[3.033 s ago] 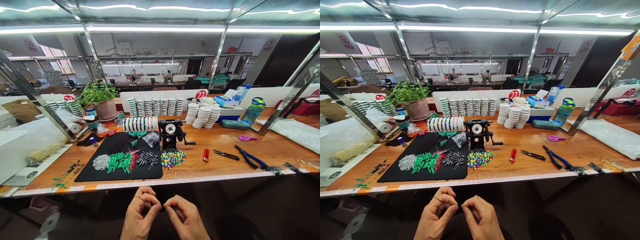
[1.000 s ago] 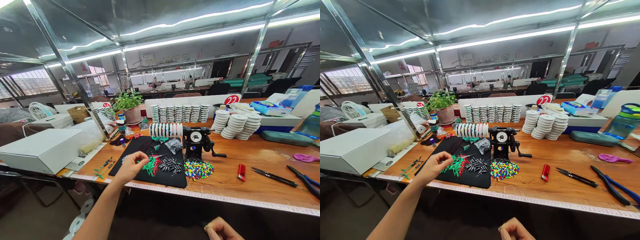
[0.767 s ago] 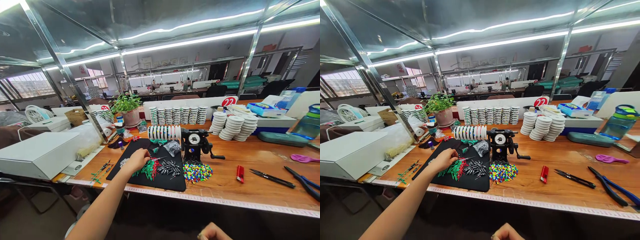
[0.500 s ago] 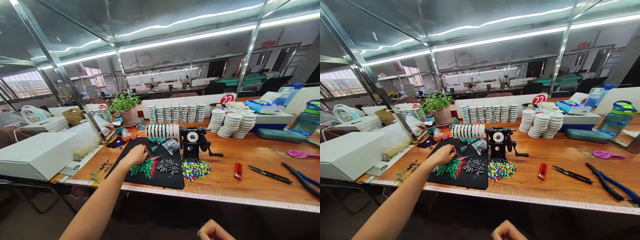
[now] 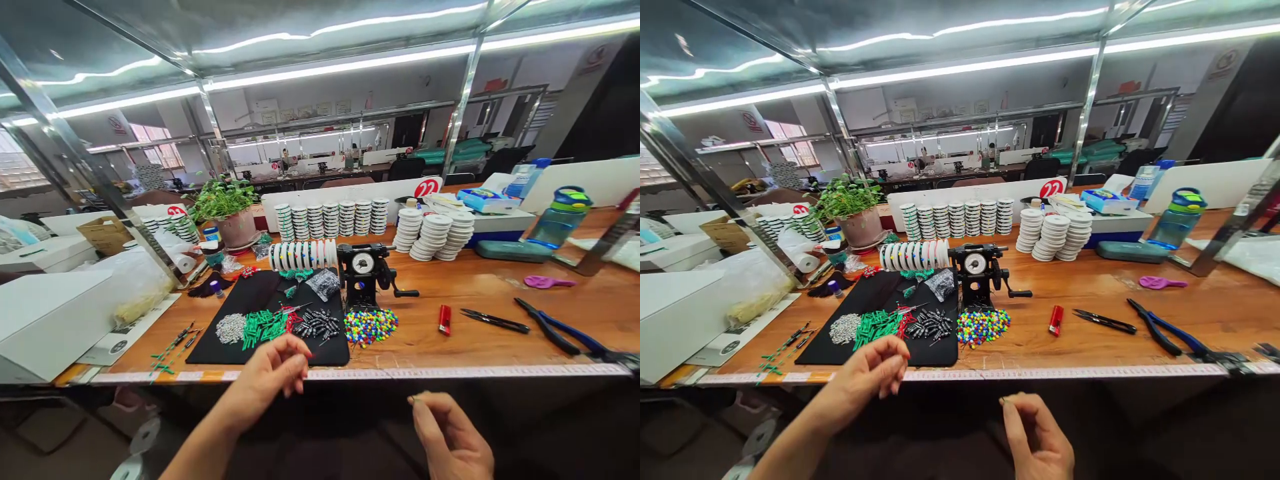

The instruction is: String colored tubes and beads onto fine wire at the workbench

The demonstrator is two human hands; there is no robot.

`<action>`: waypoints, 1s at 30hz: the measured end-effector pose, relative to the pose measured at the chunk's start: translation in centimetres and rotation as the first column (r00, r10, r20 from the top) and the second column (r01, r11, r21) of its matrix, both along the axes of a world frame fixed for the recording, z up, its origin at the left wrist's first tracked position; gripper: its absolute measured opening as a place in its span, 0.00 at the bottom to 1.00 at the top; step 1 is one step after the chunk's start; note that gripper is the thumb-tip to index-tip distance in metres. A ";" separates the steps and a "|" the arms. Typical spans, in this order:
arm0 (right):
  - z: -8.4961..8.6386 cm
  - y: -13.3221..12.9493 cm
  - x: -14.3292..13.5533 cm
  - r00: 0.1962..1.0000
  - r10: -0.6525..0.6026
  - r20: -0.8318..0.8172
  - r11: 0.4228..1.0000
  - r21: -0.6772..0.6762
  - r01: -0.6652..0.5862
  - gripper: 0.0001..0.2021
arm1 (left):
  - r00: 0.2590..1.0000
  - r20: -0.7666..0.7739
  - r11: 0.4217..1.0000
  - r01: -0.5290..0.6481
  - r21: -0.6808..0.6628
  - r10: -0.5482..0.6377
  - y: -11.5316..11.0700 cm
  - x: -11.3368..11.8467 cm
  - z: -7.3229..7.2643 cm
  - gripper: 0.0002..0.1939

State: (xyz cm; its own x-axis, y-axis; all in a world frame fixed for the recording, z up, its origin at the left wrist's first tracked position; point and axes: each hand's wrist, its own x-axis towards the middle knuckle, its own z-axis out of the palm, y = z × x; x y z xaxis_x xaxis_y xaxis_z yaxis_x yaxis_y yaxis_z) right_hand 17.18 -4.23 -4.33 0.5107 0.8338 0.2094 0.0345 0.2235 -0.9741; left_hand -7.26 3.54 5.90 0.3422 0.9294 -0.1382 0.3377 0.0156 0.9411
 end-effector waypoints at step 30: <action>0.9 1.0 -2.4 0.885 0.359 0.296 0.894 0.165 -0.417 0.12 | 0.799 0.513 0.864 -0.016 -0.503 0.313 -6.0 6.3 -6.5 0.31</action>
State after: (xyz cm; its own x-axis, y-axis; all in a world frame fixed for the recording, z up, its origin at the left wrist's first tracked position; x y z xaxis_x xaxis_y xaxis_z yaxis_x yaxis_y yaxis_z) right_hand 14.82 -3.22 -3.43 0.0611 0.8718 0.4860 0.1374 0.4749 -0.8692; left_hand -0.98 -2.42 -0.58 0.3413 0.8561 -0.3880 -0.2957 0.4896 0.8203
